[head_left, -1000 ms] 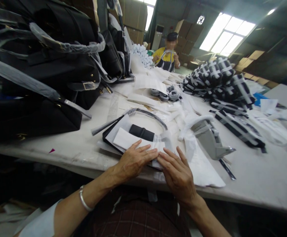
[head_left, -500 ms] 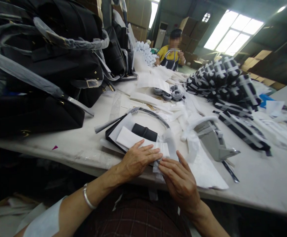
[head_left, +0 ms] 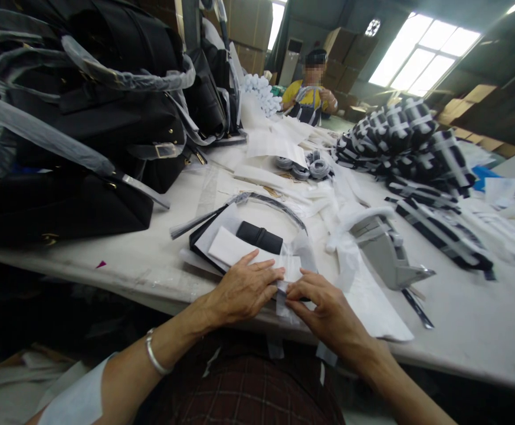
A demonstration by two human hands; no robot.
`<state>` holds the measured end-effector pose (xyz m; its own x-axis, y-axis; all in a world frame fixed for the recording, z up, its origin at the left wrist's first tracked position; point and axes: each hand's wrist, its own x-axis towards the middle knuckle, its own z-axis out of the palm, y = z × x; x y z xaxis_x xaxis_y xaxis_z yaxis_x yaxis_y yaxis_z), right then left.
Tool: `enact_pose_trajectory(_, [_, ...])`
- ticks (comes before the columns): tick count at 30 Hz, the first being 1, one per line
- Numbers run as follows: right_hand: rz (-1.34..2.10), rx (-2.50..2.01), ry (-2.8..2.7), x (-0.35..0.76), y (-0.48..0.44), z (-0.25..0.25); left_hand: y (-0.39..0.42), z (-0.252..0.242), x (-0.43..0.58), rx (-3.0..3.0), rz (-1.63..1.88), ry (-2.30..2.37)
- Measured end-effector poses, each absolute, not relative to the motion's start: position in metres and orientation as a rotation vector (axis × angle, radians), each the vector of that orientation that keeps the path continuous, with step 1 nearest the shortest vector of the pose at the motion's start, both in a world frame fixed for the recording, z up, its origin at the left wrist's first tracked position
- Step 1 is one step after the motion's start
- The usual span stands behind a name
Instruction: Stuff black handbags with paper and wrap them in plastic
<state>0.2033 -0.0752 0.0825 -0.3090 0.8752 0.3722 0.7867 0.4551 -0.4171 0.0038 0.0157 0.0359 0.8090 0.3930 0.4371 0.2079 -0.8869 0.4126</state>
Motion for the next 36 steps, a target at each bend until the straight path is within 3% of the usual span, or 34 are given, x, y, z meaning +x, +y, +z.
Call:
enact_pose_trajectory(8, [-0.264,-1.286,-2.198,0.193,-0.076,0.051,0.009,0.032,0.011,2.612,0.908,0.547])
enact_pose_trajectory(16, [-0.301,-1.220,-2.230,0.225,-0.131,0.045,0.008,0.015,0.016,2.735,0.989,0.555])
enact_pose_trajectory(25, [-0.551,-1.481,-2.196,0.212,-0.146,-0.022,0.008,0.017,0.018,2.735,0.999,0.555])
enact_pose_trajectory(36, [-0.221,-1.282,-2.071,0.196,-0.133,-0.001,0.008,0.015,0.018,2.748,0.982,0.583])
